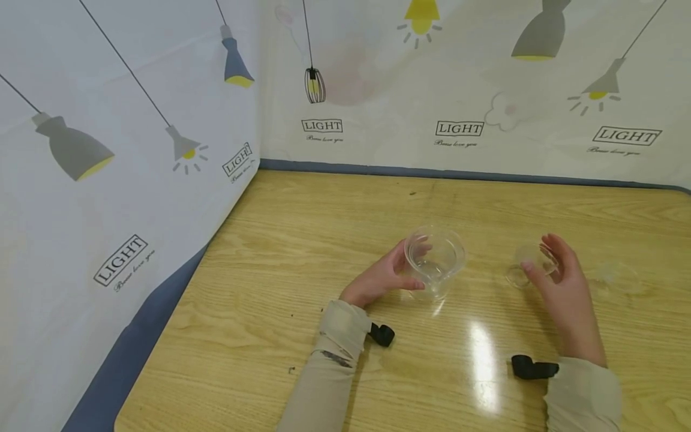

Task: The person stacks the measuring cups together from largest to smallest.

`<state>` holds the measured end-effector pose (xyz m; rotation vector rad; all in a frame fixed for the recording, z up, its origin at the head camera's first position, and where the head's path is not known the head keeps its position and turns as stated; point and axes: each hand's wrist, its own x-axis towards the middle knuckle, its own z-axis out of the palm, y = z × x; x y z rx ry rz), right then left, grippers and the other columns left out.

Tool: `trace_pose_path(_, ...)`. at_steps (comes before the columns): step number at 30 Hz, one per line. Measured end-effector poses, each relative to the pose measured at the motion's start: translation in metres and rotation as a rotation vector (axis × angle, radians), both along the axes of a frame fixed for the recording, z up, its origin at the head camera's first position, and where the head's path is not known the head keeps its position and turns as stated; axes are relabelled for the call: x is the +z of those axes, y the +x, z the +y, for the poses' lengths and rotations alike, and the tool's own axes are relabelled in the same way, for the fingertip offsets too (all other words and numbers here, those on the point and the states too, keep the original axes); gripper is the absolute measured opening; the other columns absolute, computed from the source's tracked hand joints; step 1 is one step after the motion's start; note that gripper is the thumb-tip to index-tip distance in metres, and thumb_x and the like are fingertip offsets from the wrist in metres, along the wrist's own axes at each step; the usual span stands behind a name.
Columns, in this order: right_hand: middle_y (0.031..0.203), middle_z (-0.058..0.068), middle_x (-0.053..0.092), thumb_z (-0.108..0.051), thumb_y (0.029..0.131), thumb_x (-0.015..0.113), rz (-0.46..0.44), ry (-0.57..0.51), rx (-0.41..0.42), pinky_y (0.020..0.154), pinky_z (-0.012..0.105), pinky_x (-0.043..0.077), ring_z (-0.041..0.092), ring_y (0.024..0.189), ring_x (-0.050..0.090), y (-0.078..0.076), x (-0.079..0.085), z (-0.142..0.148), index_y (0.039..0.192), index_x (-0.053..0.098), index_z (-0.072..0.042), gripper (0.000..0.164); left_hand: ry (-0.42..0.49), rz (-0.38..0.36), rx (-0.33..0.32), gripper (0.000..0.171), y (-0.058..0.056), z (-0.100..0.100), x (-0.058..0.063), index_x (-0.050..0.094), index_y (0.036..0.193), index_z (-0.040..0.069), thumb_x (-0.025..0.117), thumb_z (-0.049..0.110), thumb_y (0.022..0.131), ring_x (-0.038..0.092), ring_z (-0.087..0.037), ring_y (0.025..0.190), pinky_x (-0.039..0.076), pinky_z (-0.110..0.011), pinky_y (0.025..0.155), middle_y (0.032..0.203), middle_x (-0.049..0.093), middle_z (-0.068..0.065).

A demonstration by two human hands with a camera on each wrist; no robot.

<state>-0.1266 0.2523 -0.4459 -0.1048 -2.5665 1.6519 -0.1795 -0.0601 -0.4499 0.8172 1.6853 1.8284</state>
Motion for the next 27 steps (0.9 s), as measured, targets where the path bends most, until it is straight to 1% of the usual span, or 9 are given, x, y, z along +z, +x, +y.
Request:
trace_pose_path(4, 0.147, -0.007, 0.016, -0.029, 0.089, 0.054, -0.015, 0.005, 0.04, 0.096, 0.009, 0.022, 0.01, 0.132, 0.019, 0.001, -0.001, 0.004, 0.142, 0.008, -0.033, 0.07, 0.004, -0.012, 0.002, 0.082, 0.0, 0.0, 0.0, 0.019, 0.14, 0.029, 0.065, 0.0, 0.078, 0.016, -0.027, 0.133, 0.02, -0.032, 0.103, 0.144, 0.025, -0.01)
trace_pose_path(8, 0.146, -0.005, 0.018, -0.029, 0.089, 0.053, -0.024, 0.031, 0.075, 0.083, 0.002, 0.028, 0.012, 0.13, 0.023, 0.002, -0.002, 0.007, 0.142, 0.006, -0.035, 0.071, 0.006, -0.013, -0.002, 0.082, 0.0, 0.0, 0.0, 0.02, 0.14, 0.029, 0.065, -0.001, 0.078, 0.016, -0.028, 0.133, 0.021, -0.031, 0.103, 0.144, 0.025, -0.01)
trace_pose_path(9, 0.146, -0.004, 0.02, -0.03, 0.089, 0.053, -0.027, 0.044, 0.085, 0.08, 0.002, 0.028, 0.013, 0.13, 0.025, 0.002, -0.002, 0.007, 0.142, 0.005, -0.035, 0.071, 0.006, -0.012, -0.003, 0.082, 0.0, 0.001, 0.0, 0.02, 0.14, 0.029, 0.065, -0.001, 0.078, 0.015, -0.028, 0.133, 0.02, -0.031, 0.103, 0.144, 0.024, -0.011)
trace_pose_path(11, 0.145, -0.001, 0.023, -0.031, 0.09, 0.053, -0.036, 0.066, 0.103, 0.076, 0.002, 0.03, 0.019, 0.127, 0.029, 0.002, -0.002, 0.009, 0.142, 0.006, -0.036, 0.07, 0.008, -0.012, -0.005, 0.082, 0.0, 0.001, 0.0, 0.02, 0.14, 0.029, 0.065, 0.0, 0.078, 0.015, -0.028, 0.133, 0.02, -0.032, 0.103, 0.144, 0.024, -0.011)
trace_pose_path(16, 0.145, 0.004, 0.025, -0.034, 0.09, 0.051, -0.078, 0.095, 0.14, 0.072, 0.003, 0.032, 0.034, 0.123, 0.031, 0.002, -0.002, 0.011, 0.141, 0.007, -0.04, 0.067, 0.004, -0.009, -0.001, 0.082, -0.001, 0.001, -0.001, 0.02, 0.14, 0.03, 0.065, -0.001, 0.078, 0.016, -0.025, 0.133, 0.021, -0.031, 0.103, 0.144, 0.025, -0.009)
trace_pose_path(22, 0.146, 0.003, 0.022, -0.035, 0.09, 0.05, -0.094, 0.091, 0.153, 0.072, 0.002, 0.03, 0.035, 0.124, 0.03, 0.004, 0.001, 0.011, 0.14, 0.004, -0.04, 0.068, -0.009, -0.004, 0.005, 0.082, -0.001, 0.001, -0.002, 0.02, 0.14, 0.03, 0.066, 0.0, 0.078, 0.018, -0.023, 0.133, 0.02, -0.029, 0.103, 0.144, 0.026, -0.007)
trace_pose_path(27, 0.146, 0.002, 0.021, -0.036, 0.09, 0.05, -0.106, 0.079, 0.158, 0.073, 0.0, 0.029, 0.032, 0.128, 0.026, 0.005, 0.003, 0.011, 0.14, 0.004, -0.04, 0.068, -0.003, -0.009, 0.001, 0.082, -0.001, 0.001, -0.001, 0.02, 0.14, 0.03, 0.065, -0.001, 0.078, 0.017, -0.023, 0.133, 0.02, -0.029, 0.103, 0.144, 0.026, -0.008)
